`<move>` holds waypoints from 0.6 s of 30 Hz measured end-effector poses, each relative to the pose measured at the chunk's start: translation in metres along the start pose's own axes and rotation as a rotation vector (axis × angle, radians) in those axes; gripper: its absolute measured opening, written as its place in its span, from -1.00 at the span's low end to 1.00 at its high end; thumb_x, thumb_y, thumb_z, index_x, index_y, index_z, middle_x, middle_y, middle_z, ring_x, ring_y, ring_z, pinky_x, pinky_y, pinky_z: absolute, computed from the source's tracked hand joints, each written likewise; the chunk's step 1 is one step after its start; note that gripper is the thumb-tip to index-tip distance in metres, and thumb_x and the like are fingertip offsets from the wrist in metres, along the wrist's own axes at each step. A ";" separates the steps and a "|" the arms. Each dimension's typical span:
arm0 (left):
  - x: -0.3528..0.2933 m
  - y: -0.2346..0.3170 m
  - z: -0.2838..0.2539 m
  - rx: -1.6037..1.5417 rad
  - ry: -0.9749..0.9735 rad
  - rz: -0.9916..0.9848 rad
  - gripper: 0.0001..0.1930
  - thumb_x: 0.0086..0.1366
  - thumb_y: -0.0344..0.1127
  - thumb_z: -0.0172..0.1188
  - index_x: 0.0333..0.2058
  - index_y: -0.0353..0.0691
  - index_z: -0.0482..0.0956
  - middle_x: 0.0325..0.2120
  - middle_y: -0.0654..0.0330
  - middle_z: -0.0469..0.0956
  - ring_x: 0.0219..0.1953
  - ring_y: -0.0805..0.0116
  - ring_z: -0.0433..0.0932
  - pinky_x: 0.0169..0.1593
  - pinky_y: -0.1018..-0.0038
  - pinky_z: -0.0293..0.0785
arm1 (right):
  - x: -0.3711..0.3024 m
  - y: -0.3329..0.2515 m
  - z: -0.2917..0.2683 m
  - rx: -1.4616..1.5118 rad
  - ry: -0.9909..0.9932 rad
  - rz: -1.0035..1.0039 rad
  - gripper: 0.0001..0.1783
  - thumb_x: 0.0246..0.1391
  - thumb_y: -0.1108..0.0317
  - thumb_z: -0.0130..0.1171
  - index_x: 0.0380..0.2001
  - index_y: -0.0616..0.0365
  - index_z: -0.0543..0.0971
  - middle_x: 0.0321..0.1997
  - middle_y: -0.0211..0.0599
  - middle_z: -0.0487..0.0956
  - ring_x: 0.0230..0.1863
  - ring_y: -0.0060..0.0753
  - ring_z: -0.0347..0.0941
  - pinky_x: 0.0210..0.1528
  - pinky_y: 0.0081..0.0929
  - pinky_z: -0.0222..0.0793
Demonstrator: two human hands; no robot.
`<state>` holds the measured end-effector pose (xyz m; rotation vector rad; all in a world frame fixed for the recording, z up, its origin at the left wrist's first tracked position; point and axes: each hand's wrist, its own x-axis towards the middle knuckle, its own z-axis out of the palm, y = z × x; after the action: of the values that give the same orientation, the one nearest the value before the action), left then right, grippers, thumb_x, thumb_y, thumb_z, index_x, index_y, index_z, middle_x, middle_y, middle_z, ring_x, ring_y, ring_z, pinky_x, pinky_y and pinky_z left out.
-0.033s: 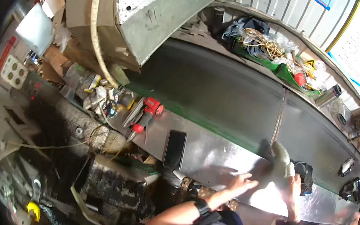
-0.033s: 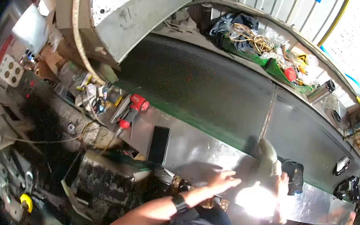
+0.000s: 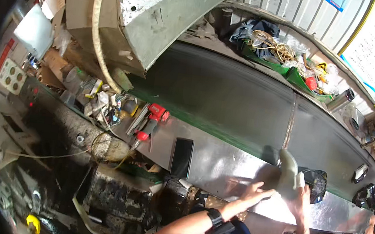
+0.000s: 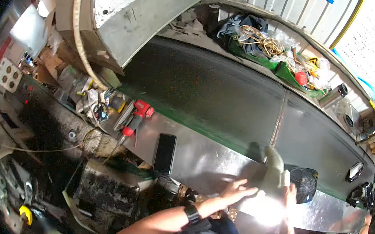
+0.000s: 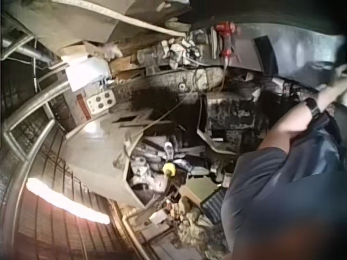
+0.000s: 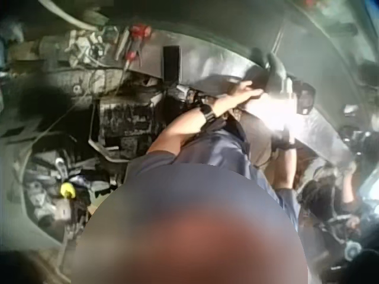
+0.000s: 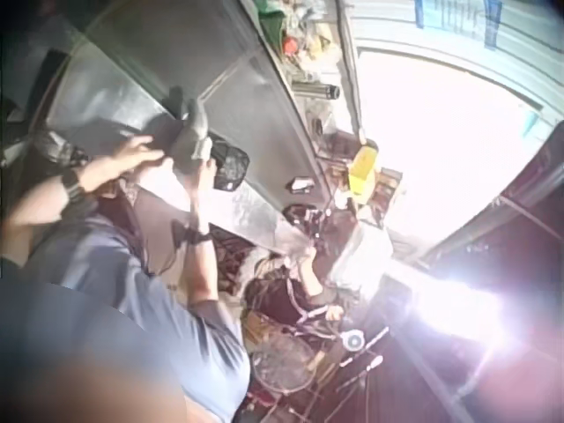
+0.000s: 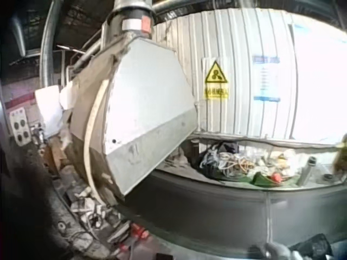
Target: Load shoe uppers onto a lasting machine and operate the machine to shape the shoe.
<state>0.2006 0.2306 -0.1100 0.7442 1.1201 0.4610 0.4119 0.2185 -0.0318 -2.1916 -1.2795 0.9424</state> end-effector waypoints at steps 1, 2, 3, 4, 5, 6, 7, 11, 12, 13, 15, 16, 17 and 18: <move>-0.006 0.019 0.007 -0.323 -0.099 -0.086 -0.09 0.17 0.00 0.41 0.41 -0.04 0.13 0.02 0.11 0.56 0.03 0.28 0.52 0.12 0.28 0.46 | -0.024 -0.017 0.004 -0.027 0.017 -0.152 -0.13 -0.21 -0.01 0.52 0.08 0.33 0.45 -0.01 0.04 0.50 0.02 -0.04 0.45 0.08 -0.18 0.41; -0.017 0.030 0.014 -0.651 -0.183 -0.191 -0.08 0.19 -0.04 0.41 0.42 -0.02 0.08 0.10 0.10 0.49 0.09 0.24 0.48 0.16 0.22 0.44 | -0.051 -0.028 0.005 -0.059 0.017 -0.302 -0.17 -0.12 -0.07 0.49 0.04 0.34 0.46 -0.07 -0.03 0.53 -0.06 -0.17 0.48 0.01 -0.24 0.43; -0.026 0.033 0.011 -0.742 -0.206 -0.167 -0.10 0.20 -0.10 0.40 0.42 0.00 0.07 0.13 0.13 0.44 0.12 0.21 0.46 0.15 0.17 0.45 | -0.073 -0.042 0.003 -0.031 0.004 -0.171 -0.15 -0.12 -0.06 0.50 0.07 0.37 0.45 -0.06 -0.02 0.53 -0.02 -0.16 0.48 0.03 -0.26 0.43; -0.034 0.034 0.007 -0.835 -0.227 -0.145 -0.11 0.21 -0.17 0.39 0.41 0.01 0.05 0.16 0.15 0.39 0.14 0.19 0.44 0.15 0.13 0.46 | -0.090 -0.051 0.001 0.001 -0.009 -0.042 -0.14 -0.11 -0.04 0.51 0.10 0.39 0.45 -0.05 -0.02 0.53 0.01 -0.16 0.47 0.06 -0.27 0.43; -0.025 0.006 0.004 -0.841 -0.157 -0.196 -0.13 0.15 -0.34 0.42 0.37 0.01 0.12 0.11 0.14 0.42 0.15 0.16 0.43 0.15 0.11 0.47 | -0.103 -0.032 -0.002 0.079 0.061 0.026 -0.14 -0.12 0.02 0.53 0.12 0.40 0.46 -0.06 0.01 0.53 -0.01 -0.19 0.50 0.03 -0.30 0.46; -0.027 0.005 0.000 -0.722 0.001 -0.199 -0.03 0.01 -0.51 0.45 0.38 -0.03 0.11 0.14 0.07 0.39 0.16 0.11 0.42 0.13 0.07 0.49 | -0.118 -0.025 -0.012 0.117 0.138 0.112 -0.28 -0.08 0.16 0.53 0.05 0.38 0.47 -0.10 -0.06 0.55 -0.08 -0.29 0.53 -0.04 -0.34 0.49; -0.015 -0.010 -0.008 -0.570 0.042 -0.113 0.06 -0.05 -0.57 0.44 0.40 -0.06 0.03 0.15 0.01 0.37 0.16 0.10 0.42 0.13 0.06 0.50 | -0.126 -0.033 -0.018 0.305 0.181 0.097 -0.35 -0.06 0.22 0.52 0.01 0.36 0.48 -0.11 -0.13 0.55 -0.13 -0.36 0.53 -0.07 -0.38 0.50; -0.029 0.017 -0.022 -0.133 0.216 -0.048 0.37 -0.16 -0.54 0.39 0.46 -0.06 -0.49 0.23 -0.23 0.19 0.10 -0.02 0.46 0.12 0.22 0.53 | -0.145 -0.024 -0.034 0.686 0.392 0.055 -0.52 0.05 0.51 0.39 0.03 0.27 0.46 -0.15 -0.36 0.56 -0.17 -0.56 0.52 -0.20 -0.60 0.49; -0.033 0.027 -0.022 -0.111 0.253 -0.079 0.35 -0.14 -0.54 0.38 0.46 -0.07 -0.48 0.22 -0.23 0.20 0.16 -0.01 0.41 0.13 0.23 0.51 | -0.141 -0.049 -0.031 0.786 0.383 -0.008 -0.54 0.07 0.56 0.36 0.05 0.25 0.48 -0.15 -0.38 0.57 -0.16 -0.58 0.51 -0.21 -0.61 0.48; -0.030 0.015 -0.022 0.010 0.332 -0.020 0.28 -0.08 -0.44 0.41 0.46 -0.11 -0.39 0.24 -0.23 0.19 0.20 0.00 0.36 0.18 0.26 0.46 | -0.139 -0.060 -0.031 0.774 0.340 -0.004 -0.48 0.09 0.59 0.32 0.13 0.21 0.46 -0.11 -0.40 0.59 -0.18 -0.59 0.51 -0.22 -0.60 0.48; -0.038 0.027 -0.013 0.206 0.362 0.027 0.11 0.04 -0.21 0.45 0.43 -0.24 -0.13 0.25 -0.23 0.19 0.27 0.03 0.28 0.26 0.31 0.34 | -0.136 -0.053 -0.035 0.783 0.295 -0.039 -0.45 0.09 0.59 0.33 0.16 0.21 0.45 -0.09 -0.39 0.60 -0.17 -0.59 0.52 -0.23 -0.60 0.48; -0.050 0.052 -0.001 0.289 0.302 0.006 0.02 0.10 -0.08 0.46 0.40 -0.32 0.03 0.25 -0.22 0.20 0.30 0.06 0.24 0.30 0.34 0.27 | -0.140 -0.048 -0.036 0.783 0.263 -0.059 -0.42 0.09 0.58 0.33 0.19 0.22 0.43 -0.07 -0.37 0.60 -0.17 -0.58 0.52 -0.24 -0.60 0.49; -0.056 0.056 0.000 -0.070 0.116 0.259 -0.20 0.23 0.02 0.37 0.26 -0.42 0.29 0.22 -0.11 0.32 0.28 0.16 0.30 0.34 0.38 0.19 | -0.148 -0.056 -0.037 0.799 0.257 -0.049 -0.44 0.12 0.55 0.32 0.19 0.25 0.42 -0.08 -0.33 0.61 -0.14 -0.58 0.53 -0.23 -0.59 0.49; -0.078 0.083 0.009 -0.434 -0.202 0.226 -0.43 0.33 -0.14 0.30 0.18 -0.38 0.41 0.11 0.06 0.48 0.21 0.30 0.39 0.28 0.38 0.28 | -0.153 -0.067 -0.042 0.819 0.277 -0.045 -0.44 0.12 0.55 0.32 0.19 0.25 0.42 -0.08 -0.33 0.61 -0.14 -0.58 0.53 -0.23 -0.59 0.49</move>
<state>0.1814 0.2316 0.0031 0.5202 0.7147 0.7737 0.3510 0.1155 0.0924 -1.5612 -0.6368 0.8914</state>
